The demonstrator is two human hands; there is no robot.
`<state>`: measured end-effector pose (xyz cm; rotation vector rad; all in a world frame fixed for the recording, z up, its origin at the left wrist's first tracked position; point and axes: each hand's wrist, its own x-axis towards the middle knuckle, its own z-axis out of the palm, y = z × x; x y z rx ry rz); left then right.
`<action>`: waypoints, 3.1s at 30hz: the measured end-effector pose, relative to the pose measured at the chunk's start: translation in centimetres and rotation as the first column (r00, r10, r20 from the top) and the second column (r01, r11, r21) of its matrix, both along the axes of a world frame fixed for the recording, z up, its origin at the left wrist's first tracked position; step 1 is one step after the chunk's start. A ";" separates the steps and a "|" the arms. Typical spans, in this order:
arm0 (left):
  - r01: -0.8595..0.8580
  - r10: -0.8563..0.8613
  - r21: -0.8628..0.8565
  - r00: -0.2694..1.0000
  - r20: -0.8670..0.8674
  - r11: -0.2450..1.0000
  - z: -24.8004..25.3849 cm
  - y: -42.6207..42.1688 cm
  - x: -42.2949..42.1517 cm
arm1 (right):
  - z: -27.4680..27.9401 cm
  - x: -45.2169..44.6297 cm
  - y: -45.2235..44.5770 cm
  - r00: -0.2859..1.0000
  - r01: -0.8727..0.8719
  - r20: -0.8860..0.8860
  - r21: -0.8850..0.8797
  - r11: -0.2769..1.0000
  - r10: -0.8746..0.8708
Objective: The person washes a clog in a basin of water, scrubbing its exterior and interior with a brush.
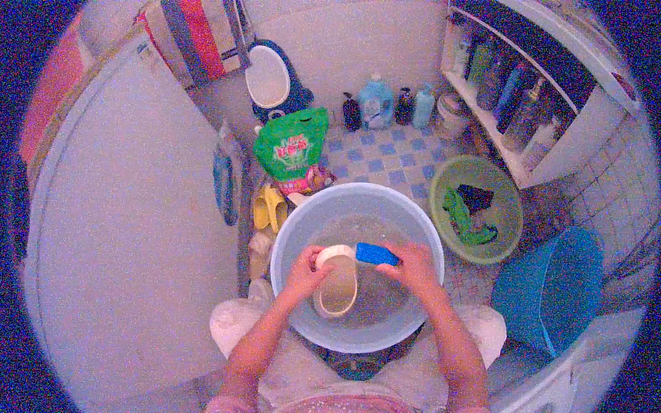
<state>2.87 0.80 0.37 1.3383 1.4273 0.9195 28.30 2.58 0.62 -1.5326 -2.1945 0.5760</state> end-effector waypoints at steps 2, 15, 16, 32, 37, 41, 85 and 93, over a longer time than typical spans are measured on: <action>0.039 -0.036 0.034 0.995 -0.089 0.999 -0.4 -0.2 0.6 | 0.5 -0.7 0.1 1.000 0.016 0.010 -0.026 1.000 -0.015; 0.002 -0.006 0.032 0.993 0.117 0.999 -1.6 0.1 -2.6 | 1.6 -1.2 -1.0 0.992 0.129 0.030 -0.096 0.987 -0.126; 0.003 -0.006 0.029 0.993 0.119 1.000 -1.3 0.1 -2.5 | 0.7 -0.7 -0.7 0.984 0.148 0.111 -0.087 0.985 -0.138; 0.046 -0.048 0.029 0.996 0.080 0.999 0.1 -0.4 -2.4 | 3.3 -3.2 -1.8 0.985 0.167 -0.010 -0.188 0.968 -0.172; 0.052 -0.054 0.039 0.996 0.067 0.998 -0.1 -0.6 -1.8 | 3.3 -3.3 -2.1 0.987 0.160 -0.003 -0.068 0.985 -0.161; 0.108 -0.110 0.022 0.990 0.090 0.994 -0.2 -0.8 -0.6 | 3.0 -3.3 -1.6 0.985 0.170 -0.003 -0.057 0.984 -0.171; 0.143 -0.145 -0.046 0.987 -0.062 0.989 1.2 -0.5 2.4 | 5.2 -2.5 0.1 0.973 -0.009 0.221 0.345 0.939 -0.072; 0.096 -0.092 -0.043 0.991 0.094 0.994 -0.2 -0.7 1.7 | 4.2 -0.7 0.2 0.976 0.056 0.170 0.392 0.918 -0.132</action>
